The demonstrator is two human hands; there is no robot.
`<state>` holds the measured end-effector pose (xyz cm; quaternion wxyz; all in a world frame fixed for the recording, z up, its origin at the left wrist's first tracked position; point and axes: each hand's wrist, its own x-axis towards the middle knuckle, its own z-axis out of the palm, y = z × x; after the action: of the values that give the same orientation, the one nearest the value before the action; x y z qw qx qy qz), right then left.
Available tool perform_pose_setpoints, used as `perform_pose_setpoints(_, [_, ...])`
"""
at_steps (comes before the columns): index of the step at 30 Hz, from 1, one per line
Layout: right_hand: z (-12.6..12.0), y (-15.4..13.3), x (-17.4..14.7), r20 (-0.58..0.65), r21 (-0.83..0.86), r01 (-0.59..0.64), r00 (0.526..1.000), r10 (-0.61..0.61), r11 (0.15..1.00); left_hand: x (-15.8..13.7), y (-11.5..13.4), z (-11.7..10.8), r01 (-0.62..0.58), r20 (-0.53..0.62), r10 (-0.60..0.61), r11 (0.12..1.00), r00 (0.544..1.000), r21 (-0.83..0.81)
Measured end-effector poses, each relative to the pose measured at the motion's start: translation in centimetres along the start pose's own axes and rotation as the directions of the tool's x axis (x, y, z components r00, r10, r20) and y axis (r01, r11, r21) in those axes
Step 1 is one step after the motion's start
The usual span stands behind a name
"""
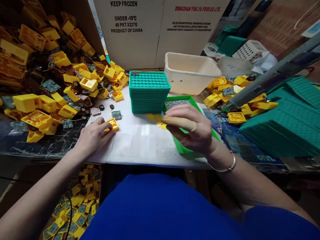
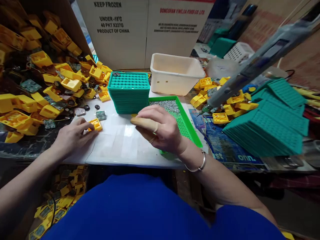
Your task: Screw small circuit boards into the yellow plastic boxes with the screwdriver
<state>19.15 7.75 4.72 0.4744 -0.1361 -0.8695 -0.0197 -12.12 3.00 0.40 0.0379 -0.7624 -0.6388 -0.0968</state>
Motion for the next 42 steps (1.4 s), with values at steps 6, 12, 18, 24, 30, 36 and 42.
perform_pose_setpoints(6, [4.6, 0.2, 2.0, 0.413, 0.053, -0.099, 0.908, 0.068, 0.994, -4.9, 2.4, -0.4, -0.184, -0.047, 0.178, 0.967, 0.983, -0.176])
perform_pose_setpoints(12, [13.2, 1.5, 5.7, 0.816, -0.012, -0.223, 0.561, 0.138, 0.975, -6.6, 2.5, -0.3, -0.238, -0.101, 0.220, 0.946, 0.970, -0.220])
perform_pose_setpoints(18, [17.7, 2.2, 7.7, 0.827, -0.024, -0.208, 0.545, 0.136, 0.978, -6.9, 1.8, 0.2, -0.224, -0.116, 0.196, 0.915, 0.974, -0.336])
perform_pose_setpoints(24, [12.8, 2.4, 7.5, 0.609, -0.003, -0.189, 0.779, 0.152, 0.982, -4.9, 2.2, -0.5, -0.063, -0.023, 0.062, 0.792, 0.998, -0.607])
perform_pose_setpoints(30, [5.8, 1.7, 0.0, 0.697, -0.159, -0.099, 0.693, 0.183, 0.982, -3.7, 5.5, 0.7, -0.146, -0.029, 0.159, 0.798, 0.987, -0.584])
perform_pose_setpoints(36, [2.4, 0.3, -2.6, 0.846, -0.157, -0.120, 0.496, 0.196, 0.980, -4.0, 7.3, 1.6, -0.279, -0.093, 0.267, 0.834, 0.959, -0.476])
perform_pose_setpoints(42, [2.7, -0.3, -1.0, 0.823, -0.348, -0.240, 0.385, 0.418, 0.906, -4.4, 6.6, 1.6, -0.242, -0.096, 0.224, 0.857, 0.970, -0.454])
